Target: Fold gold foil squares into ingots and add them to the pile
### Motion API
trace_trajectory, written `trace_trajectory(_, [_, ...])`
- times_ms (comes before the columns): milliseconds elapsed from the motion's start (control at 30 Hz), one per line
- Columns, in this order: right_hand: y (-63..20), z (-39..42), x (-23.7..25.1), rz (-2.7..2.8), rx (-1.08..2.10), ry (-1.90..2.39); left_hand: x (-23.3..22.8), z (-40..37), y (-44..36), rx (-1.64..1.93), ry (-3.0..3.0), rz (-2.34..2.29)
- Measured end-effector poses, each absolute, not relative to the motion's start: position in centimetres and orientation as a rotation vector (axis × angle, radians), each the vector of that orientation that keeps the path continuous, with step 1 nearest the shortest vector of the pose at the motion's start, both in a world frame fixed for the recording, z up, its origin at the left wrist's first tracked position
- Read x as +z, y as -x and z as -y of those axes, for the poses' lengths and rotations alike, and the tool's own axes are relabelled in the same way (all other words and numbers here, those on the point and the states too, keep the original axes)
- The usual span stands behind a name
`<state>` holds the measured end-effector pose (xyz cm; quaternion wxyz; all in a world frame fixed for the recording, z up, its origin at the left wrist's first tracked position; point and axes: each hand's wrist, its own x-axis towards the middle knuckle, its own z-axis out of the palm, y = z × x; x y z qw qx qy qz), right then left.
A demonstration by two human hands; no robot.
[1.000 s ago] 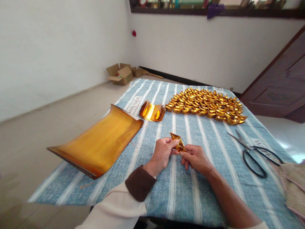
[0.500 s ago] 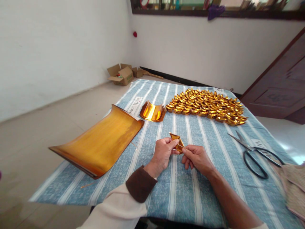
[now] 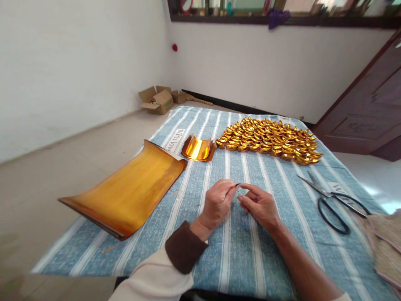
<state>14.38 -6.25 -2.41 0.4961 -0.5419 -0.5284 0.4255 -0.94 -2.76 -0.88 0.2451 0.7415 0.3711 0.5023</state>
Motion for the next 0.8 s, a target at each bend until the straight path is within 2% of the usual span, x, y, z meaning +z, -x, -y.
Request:
trace_trajectory(100, [-14.6,6.3,-2.9,1.4,0.748,1.286,-1.7,2.5,1.0,1.409,-2.411,-0.892])
trace_trajectory(267, [-15.0,6.4,-3.0,1.664,0.346,1.249,-2.2,2.3,1.1,1.261,-2.624,-0.851])
trace_trajectory(600, [-15.7,7.3,-2.6,2.198,0.127,1.256,-2.5,3.3,2.4,0.852,-2.653,-0.805])
trace_trajectory(800, [-15.7,7.8,-2.6,2.293,-0.083,1.284,-1.8,2.9,3.4,0.709,-2.586,-0.717])
